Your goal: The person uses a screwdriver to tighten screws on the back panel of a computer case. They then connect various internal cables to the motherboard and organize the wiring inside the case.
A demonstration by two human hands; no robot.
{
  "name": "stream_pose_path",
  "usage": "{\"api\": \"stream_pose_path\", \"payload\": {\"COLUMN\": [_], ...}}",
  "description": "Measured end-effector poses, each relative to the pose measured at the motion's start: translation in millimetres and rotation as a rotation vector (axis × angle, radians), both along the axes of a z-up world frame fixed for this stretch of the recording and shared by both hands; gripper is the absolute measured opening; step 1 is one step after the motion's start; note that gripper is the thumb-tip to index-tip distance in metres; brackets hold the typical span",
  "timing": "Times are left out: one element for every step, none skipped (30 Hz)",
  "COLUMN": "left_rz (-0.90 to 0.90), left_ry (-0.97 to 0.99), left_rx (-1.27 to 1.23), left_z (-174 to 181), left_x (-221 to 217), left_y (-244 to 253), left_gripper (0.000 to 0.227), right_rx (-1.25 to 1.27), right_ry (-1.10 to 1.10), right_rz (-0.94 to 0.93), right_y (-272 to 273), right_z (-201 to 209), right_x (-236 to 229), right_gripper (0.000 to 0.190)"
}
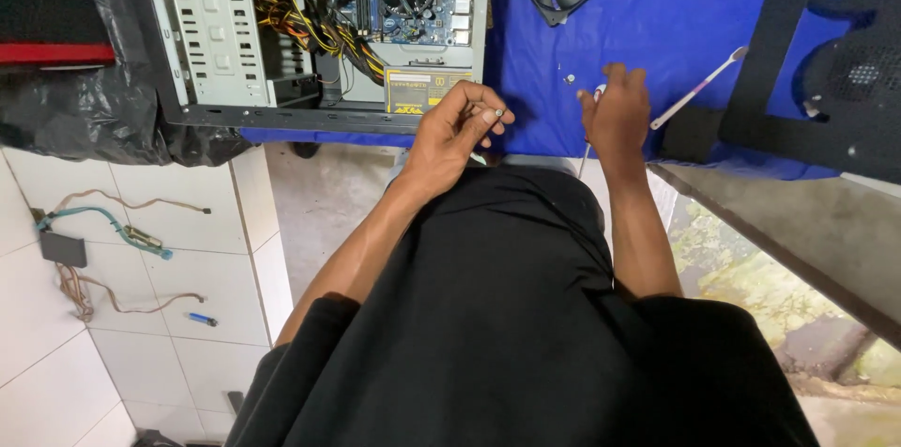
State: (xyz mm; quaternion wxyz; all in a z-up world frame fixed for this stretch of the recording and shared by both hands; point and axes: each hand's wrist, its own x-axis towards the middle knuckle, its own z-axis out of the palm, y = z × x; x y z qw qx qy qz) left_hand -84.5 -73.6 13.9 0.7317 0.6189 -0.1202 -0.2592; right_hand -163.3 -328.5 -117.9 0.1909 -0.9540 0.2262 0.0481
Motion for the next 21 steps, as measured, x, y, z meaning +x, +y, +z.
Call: {"api": "stream_pose_path", "payload": {"left_rz": [0.002,-0.009,-0.019,-0.02,-0.004,0.012,0.012,0.034,0.056,0.054,0.077,0.098,0.094,0.109,0.123,0.12,0.136,0.152,0.15,0.142,0.133], "left_ry": [0.0,0.012,0.025,0.025,0.04,0.052,0.049,0.081,0.112,0.113,0.143,0.172,0.171,0.186,0.202,0.199,0.197,0.197,0.196,0.194,0.191], "left_rx": [-0.001,-0.018,-0.036,-0.037,-0.045,-0.054,-0.055,-0.076,-0.097,-0.097,-0.118,-0.142,-0.144,-0.158,-0.172,-0.174,-0.167,-0.159,-0.16,-0.162,-0.164], "left_z": [0.5,1.0,1.7,2.3,3.1,3.6,-0.7,-4.4,-8.2,-10.0,-11.9,-13.7,-13.1,-12.8,-12.5,-10.3,-8.2,-6.1,-2.7,0.5,3.7], "left_x": [-0.2,-0.1,-0.1,-0.8,-1.6,-1.4,-1.2,-0.5,0.1,0.6,1.1,2.4,1.4,2.3,3.3,4.1,4.9,4.7,5.0,6.5,8.0], "left_y": [0.1,0.7,1.1,1.2,1.2,1.2,1.6,2.8,3.9,4.4,4.7,4.2,4.5,4.3,4.1,3.2,2.5,2.1,3.2,3.5,3.9], "left_gripper": [0.01,0.01,0.009,0.009,0.009,0.008,0.008,0.007,0.005,0.005,0.006,0.006,0.006,0.007,0.009,0.009,0.011,0.014,0.014,0.015,0.017], "right_rx": [-0.001,0.046,0.093,0.092,0.121,0.15,0.15,0.167,0.183,0.183,0.261,0.334,0.332,0.592,0.855,0.853,0.969,1.085,1.083,1.123,1.162], "right_ry": [0.0,0.089,0.179,0.179,0.211,0.241,0.238,0.165,0.093,0.093,-0.102,-0.3,-0.302,-0.364,-0.423,-0.427,-0.488,-0.547,-0.549,-0.621,-0.694], "right_rz": [0.002,-0.015,-0.031,-0.032,-0.064,-0.096,-0.096,-0.096,-0.096,-0.098,-0.103,-0.108,-0.111,-0.203,-0.293,-0.293,-0.329,-0.365,-0.365,-0.359,-0.353], "right_y": [-2.7,-4.8,-7.0,-6.2,-5.6,-5.0,-8.6,-11.1,-13.7,-12.7,-11.9,-12.0,-8.0,-4.5,-0.7,-1.0,-1.1,-0.8,-0.2,-0.5,-0.5], "right_z": [-15.5,-31.2,-46.8,-49.3,-51.6,-54.6,-53.8,-53.2,-52.6,-33.1,-13.7,6.1,34.1,61.6,89.2,103.9,118.6,133.4,140.7,148.2,155.7], "right_x": [-6.0,-11.9,-17.9,-19.0,-20.2,-19.8,-22.3,-24.4,-26.5,-24.1,-21.7,-18.7,-16.2,-11.6,-7.3,-5.6,-4.0,-3.3,-2.9,-1.5,0.1], "right_gripper": [0.046,0.051,0.056,0.056,0.053,0.05,0.05,0.05,0.051,0.051,0.049,0.048,0.048,0.042,0.038,0.038,0.041,0.045,0.045,0.048,0.051]}}
